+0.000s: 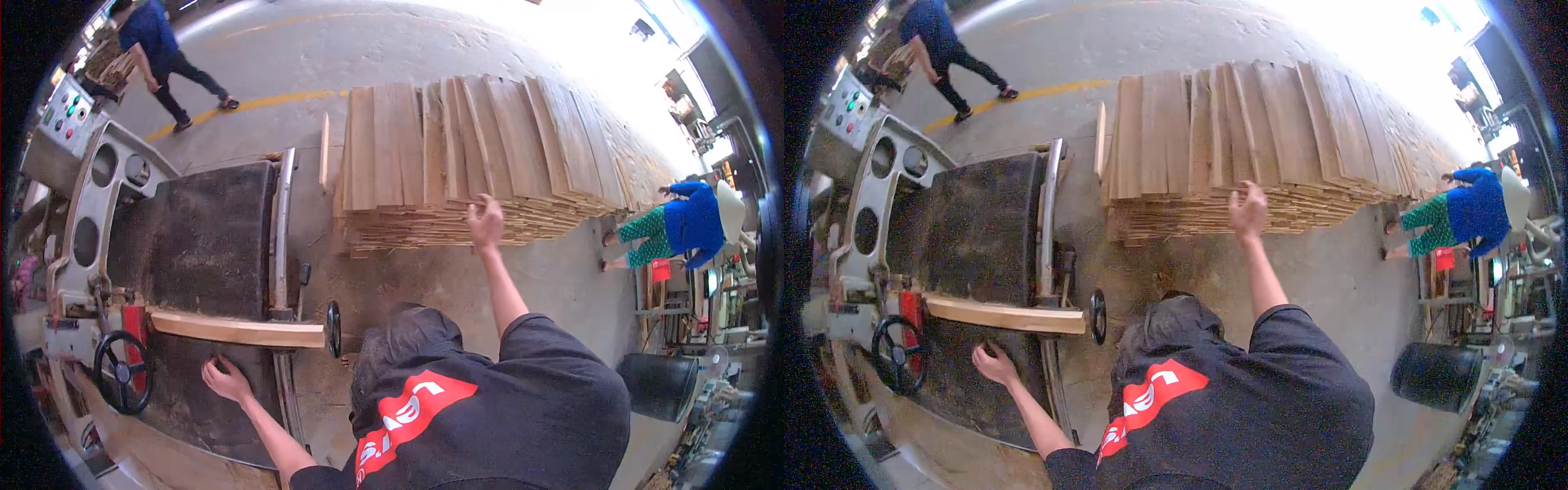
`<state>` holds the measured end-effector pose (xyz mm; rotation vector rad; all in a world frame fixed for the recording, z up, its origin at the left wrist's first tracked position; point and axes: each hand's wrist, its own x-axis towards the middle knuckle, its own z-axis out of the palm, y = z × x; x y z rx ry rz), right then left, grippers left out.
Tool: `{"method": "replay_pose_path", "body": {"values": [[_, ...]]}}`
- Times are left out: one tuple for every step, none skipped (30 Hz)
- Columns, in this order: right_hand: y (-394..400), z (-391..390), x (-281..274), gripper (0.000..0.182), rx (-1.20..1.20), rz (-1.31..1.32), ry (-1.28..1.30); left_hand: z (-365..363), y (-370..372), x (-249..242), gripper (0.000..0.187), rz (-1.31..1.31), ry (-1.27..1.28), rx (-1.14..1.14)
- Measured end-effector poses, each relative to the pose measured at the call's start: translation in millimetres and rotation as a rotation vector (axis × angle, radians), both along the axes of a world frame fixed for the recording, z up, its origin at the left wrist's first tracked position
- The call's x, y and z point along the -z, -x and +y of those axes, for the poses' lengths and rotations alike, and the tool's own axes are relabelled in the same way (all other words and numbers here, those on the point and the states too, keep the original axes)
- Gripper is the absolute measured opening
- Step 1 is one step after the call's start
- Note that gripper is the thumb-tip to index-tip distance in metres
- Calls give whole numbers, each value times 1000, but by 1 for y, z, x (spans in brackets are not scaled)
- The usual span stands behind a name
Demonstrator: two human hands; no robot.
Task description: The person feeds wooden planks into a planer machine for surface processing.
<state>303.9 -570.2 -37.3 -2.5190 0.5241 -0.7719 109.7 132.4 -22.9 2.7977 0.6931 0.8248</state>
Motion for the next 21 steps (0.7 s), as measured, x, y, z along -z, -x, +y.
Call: {"method": "replay_pose_path", "body": {"values": [[4, -29, -8, 43, 53, 26, 112, 2, 0, 3, 24, 9, -12, -1], [7, -57, -17, 46, 105, 54, 222, 9, 2, 8, 25, 17, -25, -3], [8, -86, -21, 48, 171, 62, 284, 12, 2, 11, 26, 26, -38, -5], [8, -116, -28, 51, 234, 74, 349, 9, 2, 11, 32, -15, -55, 38], [9, -140, -38, 53, 300, 105, 384, 9, 1, 12, 31, -6, -54, 29], [11, -163, -48, 56, 363, 138, 417, 9, 2, 12, 31, 5, -56, 18], [14, -183, -57, 56, 409, 170, 451, 10, 2, 13, 30, 17, -60, 2], [16, -204, -61, 57, 444, 200, 483, 7, 2, 11, 28, 30, -73, -22], [20, -230, -54, 58, 456, 213, 554, 5, 0, 9, 27, 58, -91, -14], [20, -254, -50, 60, 449, 220, 624, 2, -2, 9, 26, 89, -111, -24], [20, -312, -13, 63, 300, 116, 673, -1, 0, 2, 26, 121, -133, -61], [14, -287, -49, 65, 334, 354, 294, -13, -5, -9, 26, 155, -81, -94], [15, -275, -38, 66, 302, 351, 234, 9, 3, 10, 28, 61, -248, -52], [13, -287, -3, 64, 213, 279, 287, -2, -2, -7, 28, 130, -190, -152], [12, -301, 32, 62, 123, 211, 343, -10, -7, -23, 26, 176, -163, -154], [4, -271, 36, 63, 77, 162, 395, -16, -10, -30, 23, 216, -170, -230], [-6, -243, 39, 63, 32, 114, 450, -10, -13, -24, 23, 245, -107, -292], [-17, -220, 47, 64, -11, 66, 506, -21, -12, -39, 25, 237, 17, -311], [-28, -188, 70, 65, 82, 14, 609, -18, -4, -19, 29, 113, -27, -315], [-39, -151, 78, 64, -36, -56, 505, -20, -2, -14, 30, 0, 8, -312], [-41, -101, 79, 62, -175, -24, 433, -25, 2, -4, 30, -117, -38, -322]]}}
